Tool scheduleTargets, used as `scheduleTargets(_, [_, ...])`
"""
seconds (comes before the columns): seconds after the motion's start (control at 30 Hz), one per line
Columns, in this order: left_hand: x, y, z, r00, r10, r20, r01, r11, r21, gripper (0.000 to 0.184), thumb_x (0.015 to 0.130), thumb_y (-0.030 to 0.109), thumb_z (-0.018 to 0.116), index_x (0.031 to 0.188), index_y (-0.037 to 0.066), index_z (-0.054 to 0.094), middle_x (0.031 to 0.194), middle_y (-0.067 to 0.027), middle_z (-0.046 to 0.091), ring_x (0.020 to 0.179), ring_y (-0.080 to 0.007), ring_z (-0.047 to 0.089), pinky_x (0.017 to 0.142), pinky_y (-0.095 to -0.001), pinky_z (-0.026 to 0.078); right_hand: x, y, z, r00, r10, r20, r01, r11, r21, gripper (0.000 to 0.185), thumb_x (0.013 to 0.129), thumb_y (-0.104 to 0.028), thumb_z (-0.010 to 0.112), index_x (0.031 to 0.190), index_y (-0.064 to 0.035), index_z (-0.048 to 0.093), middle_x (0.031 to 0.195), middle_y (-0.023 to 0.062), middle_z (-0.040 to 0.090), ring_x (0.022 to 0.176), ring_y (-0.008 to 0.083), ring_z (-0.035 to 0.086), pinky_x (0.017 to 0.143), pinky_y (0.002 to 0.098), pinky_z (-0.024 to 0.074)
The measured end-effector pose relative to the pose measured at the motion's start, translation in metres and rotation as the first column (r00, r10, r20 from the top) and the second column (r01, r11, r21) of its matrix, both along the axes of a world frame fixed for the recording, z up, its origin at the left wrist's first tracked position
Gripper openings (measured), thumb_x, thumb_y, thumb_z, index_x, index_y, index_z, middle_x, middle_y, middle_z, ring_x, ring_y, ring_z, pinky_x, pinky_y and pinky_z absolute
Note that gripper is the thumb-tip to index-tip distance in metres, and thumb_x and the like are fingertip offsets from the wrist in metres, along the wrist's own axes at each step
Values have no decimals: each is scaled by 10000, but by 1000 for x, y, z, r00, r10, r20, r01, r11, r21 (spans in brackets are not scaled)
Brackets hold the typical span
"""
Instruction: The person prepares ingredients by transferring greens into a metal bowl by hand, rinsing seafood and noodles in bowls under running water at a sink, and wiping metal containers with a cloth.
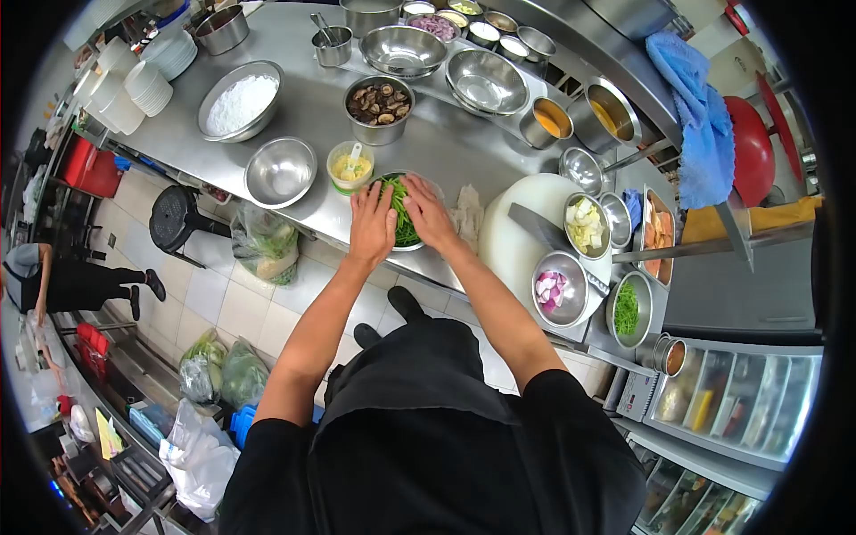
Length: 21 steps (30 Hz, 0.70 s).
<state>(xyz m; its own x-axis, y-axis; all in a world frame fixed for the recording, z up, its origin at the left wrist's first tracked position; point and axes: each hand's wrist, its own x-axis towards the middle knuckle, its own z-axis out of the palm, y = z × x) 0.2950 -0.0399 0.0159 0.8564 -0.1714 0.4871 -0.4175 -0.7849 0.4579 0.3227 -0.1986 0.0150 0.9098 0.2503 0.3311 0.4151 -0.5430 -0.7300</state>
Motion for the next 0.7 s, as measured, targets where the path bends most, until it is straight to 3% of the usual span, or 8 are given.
scheduleTargets(0.1, [-7,0,-2,984,-180,-11,179,983,-47,386,855,116,511,1221,-4,506,1280,-219,470,1194,-393,423,1060,-488,262,-12,2,-11,991,7,131,-6,1000,-4,319,861,-170,541,1137,-20,592,1261,172,523,1199,358,464,1000,386,393])
scheduleTargets(0.17, [-5,-2,-10,980,-199,28,201,978,-54,360,808,88,551,1154,-9,553,1232,-209,510,1137,-391,475,1026,-475,324,-17,1,-16,944,-73,322,83,996,-16,263,767,-127,609,1005,-20,641,1155,151,594,1107,339,545,904,386,473])
scheduleTargets(0.2, [-4,-4,-13,979,-198,45,200,977,-66,346,791,79,564,1127,-6,574,1199,-202,536,1104,-384,501,1006,-468,352,-14,3,-18,895,-130,426,146,989,-4,176,701,-100,640,857,-21,659,1043,121,640,1016,303,601,818,361,516])
scheduleTargets(0.33, [0,-5,-18,981,-193,-14,193,981,-23,334,746,52,589,1075,0,613,1117,-195,587,1040,-362,551,962,-459,403,-13,6,-15,920,-120,374,154,986,-63,76,689,-64,639,745,-13,639,942,119,652,928,291,614,787,347,519])
scheduleTargets(0.53, [7,-3,-6,977,-211,-35,207,974,-96,304,774,23,531,1064,-21,609,1051,-206,606,994,-375,552,929,-470,409,-4,7,-8,971,-63,233,105,980,-172,105,701,-46,589,760,11,655,1005,161,643,924,310,617,783,365,518])
scheduleTargets(0.63, [8,-1,29,971,-195,-141,167,968,-185,342,802,18,508,1135,-19,577,1088,-209,597,1005,-377,552,954,-464,383,-8,4,46,993,-89,79,105,970,-221,151,708,-22,551,800,28,661,1015,183,641,879,336,624,779,387,517])
scheduleTargets(0.67, [11,-2,34,982,-189,-27,179,961,-212,281,797,0,513,1055,-9,625,982,-202,627,936,-368,575,898,-440,426,1,2,46,994,-70,81,78,992,-99,102,672,-35,566,729,-5,645,862,207,628,777,369,617,697,438,506])
scheduleTargets(0.7, [15,-1,40,983,-184,-20,176,961,-215,281,797,0,513,1055,-9,625,982,-202,627,936,-368,575,898,-440,426,9,-1,46,994,-65,88,74,992,-103,102,672,-35,566,729,-5,645,862,207,628,777,369,617,697,438,506])
